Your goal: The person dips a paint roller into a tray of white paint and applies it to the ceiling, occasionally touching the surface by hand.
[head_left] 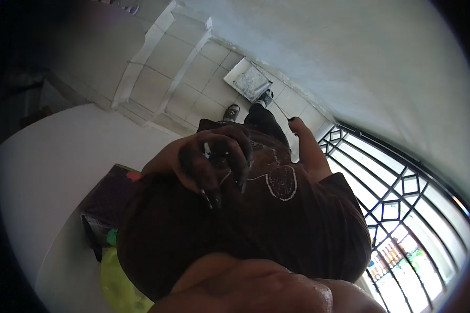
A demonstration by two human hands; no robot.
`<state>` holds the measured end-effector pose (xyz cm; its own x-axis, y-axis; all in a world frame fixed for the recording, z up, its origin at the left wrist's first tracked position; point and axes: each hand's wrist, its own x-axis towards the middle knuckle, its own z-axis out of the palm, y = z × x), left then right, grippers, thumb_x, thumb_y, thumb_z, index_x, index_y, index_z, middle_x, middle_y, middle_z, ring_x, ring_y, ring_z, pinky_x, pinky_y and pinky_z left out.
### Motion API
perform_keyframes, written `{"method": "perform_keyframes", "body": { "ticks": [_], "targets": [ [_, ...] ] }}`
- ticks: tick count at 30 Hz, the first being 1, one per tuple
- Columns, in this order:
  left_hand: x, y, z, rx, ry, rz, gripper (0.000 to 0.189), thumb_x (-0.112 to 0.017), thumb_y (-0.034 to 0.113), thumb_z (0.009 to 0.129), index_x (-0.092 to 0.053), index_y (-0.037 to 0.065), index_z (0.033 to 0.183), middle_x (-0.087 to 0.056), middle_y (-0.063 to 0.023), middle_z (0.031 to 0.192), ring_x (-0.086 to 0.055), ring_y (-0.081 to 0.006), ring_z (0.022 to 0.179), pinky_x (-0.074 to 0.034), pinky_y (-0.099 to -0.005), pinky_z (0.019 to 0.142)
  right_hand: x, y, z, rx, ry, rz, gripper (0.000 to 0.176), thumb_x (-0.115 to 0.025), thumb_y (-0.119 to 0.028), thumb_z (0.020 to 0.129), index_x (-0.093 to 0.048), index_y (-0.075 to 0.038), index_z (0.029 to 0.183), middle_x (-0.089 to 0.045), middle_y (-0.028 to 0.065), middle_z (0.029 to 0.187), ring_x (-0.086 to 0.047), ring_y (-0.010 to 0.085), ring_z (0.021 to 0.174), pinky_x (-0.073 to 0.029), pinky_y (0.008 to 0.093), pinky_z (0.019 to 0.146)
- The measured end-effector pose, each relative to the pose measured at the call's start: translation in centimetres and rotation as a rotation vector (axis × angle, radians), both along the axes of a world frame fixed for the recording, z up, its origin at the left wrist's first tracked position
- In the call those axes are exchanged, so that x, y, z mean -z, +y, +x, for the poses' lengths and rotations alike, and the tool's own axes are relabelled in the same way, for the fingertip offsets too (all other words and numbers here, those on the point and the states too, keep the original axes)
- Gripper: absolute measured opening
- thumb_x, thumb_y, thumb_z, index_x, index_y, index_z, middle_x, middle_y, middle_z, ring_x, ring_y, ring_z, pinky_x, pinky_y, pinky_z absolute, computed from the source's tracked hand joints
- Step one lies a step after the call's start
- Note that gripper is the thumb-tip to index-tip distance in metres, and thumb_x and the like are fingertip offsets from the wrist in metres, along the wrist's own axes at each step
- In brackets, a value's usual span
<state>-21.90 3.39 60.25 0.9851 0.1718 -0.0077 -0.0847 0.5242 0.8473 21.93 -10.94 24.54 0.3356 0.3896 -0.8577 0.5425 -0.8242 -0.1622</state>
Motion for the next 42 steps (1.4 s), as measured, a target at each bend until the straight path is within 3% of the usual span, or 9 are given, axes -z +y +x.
{"method": "perform_keyframes", "body": {
  "ticks": [3,5,16,19,23,30,33,37,42],
  "targets": [
    [3.8,-1.6,-2.6,-0.159,0.263,-0.198,0.055,-0.070,0.032,0.079,-0.054,0.002,0.123,-0.052,-0.0156,0.124,-0.049,-0.0308,0.115,-0.034,-0.0427,0.101,4.8,2.0,-0.7,-0.254,-0.018,0.147,0.028,-0.052,-0.020,0.085,-0.064,-0.002,0.104,-0.067,0.0193,0.084,-0.065,0.0330,0.068,-0.054,0.0430,0.059],
    [6.3,-2.4,-3.6,-0.276,0.402,-0.313,0.057,-0.070,0.033,0.079,-0.053,0.002,0.124,-0.051,-0.0156,0.125,-0.048,-0.0307,0.116,-0.034,-0.0427,0.101,5.8,5.0,-2.1,-0.568,-0.048,0.136,0.028,-0.052,-0.016,0.082,-0.064,0.000,0.101,-0.065,0.0248,0.097,-0.062,0.0387,0.096,-0.051,0.0427,0.083],
    [12.4,-2.7,-2.9,-0.601,0.737,-0.650,0.065,-0.070,0.036,0.078,-0.048,0.001,0.128,-0.047,-0.0153,0.131,-0.045,-0.0300,0.120,-0.031,-0.0427,0.104,23.0,14.7,-6.9,-0.469,-0.111,0.031,0.019,-0.058,-0.014,0.073,-0.070,-0.001,0.081,-0.067,0.0218,0.095,-0.065,0.0342,0.093,-0.052,0.0394,0.081],
    [13.0,-2.4,-1.7,-0.631,0.760,-0.718,0.067,-0.070,0.037,0.078,-0.046,0.000,0.130,-0.046,-0.0153,0.132,-0.044,-0.0298,0.121,-0.030,-0.0427,0.105,26.3,16.6,-7.3,-0.657,-0.087,0.010,0.020,-0.057,-0.013,0.074,-0.070,-0.001,0.084,-0.066,0.0224,0.096,-0.065,0.0344,0.094,-0.052,0.0394,0.083],
    [13.9,-2.2,-0.6,-0.661,0.784,-0.804,0.070,-0.069,0.038,0.078,-0.045,0.000,0.131,-0.044,-0.0152,0.134,-0.043,-0.0296,0.123,-0.029,-0.0427,0.105,27.0,19.1,-7.3,-0.448,-0.052,0.076,0.027,-0.052,-0.011,0.080,-0.065,0.004,0.097,-0.064,0.0257,0.102,-0.063,0.0371,0.098,-0.051,0.0426,0.084],
    [15.4,-1.2,1.0,-0.681,0.793,-0.903,0.076,-0.069,0.040,0.077,-0.041,-0.001,0.135,-0.042,-0.0150,0.138,-0.041,-0.0291,0.125,-0.028,-0.0428,0.107,32.9,20.4,-6.6,-0.485,-0.007,0.065,0.026,-0.051,-0.013,0.081,-0.061,0.003,0.100,-0.062,0.0264,0.104,-0.060,0.0385,0.102,-0.048,0.0448,0.087],
    [15.3,0.2,1.7,-0.682,0.815,-0.986,0.077,-0.071,0.031,0.076,-0.038,-0.002,0.137,-0.039,-0.0139,0.140,-0.037,-0.0255,0.129,-0.026,-0.0407,0.109,39.2,17.8,-5.8,-0.688,0.002,0.033,0.027,-0.051,-0.013,0.082,-0.061,0.003,0.102,-0.062,0.0269,0.103,-0.060,0.0394,0.101,-0.048,0.0455,0.086],
    [16.1,-0.9,0.9,-0.651,0.808,-0.963,0.077,-0.072,0.025,0.076,-0.036,-0.001,0.138,-0.039,-0.0138,0.141,-0.035,-0.0248,0.131,-0.025,-0.0392,0.109,30.9,19.5,-6.9,-0.608,-0.023,0.039,0.028,-0.053,-0.016,0.081,-0.062,0.004,0.099,-0.062,0.0285,0.105,-0.061,0.0395,0.101,-0.049,0.0445,0.087],
    [15.5,-0.7,1.7,-0.664,0.838,-0.879,0.076,-0.071,0.024,0.076,-0.036,0.001,0.139,-0.039,-0.0119,0.141,-0.035,-0.0236,0.131,-0.025,-0.0380,0.109,31.0,19.0,-5.9,-0.462,-0.039,-0.021,0.027,-0.054,-0.016,0.080,-0.063,0.005,0.095,-0.064,0.0276,0.100,-0.062,0.0390,0.099,-0.051,0.0431,0.085]
  ]
}}
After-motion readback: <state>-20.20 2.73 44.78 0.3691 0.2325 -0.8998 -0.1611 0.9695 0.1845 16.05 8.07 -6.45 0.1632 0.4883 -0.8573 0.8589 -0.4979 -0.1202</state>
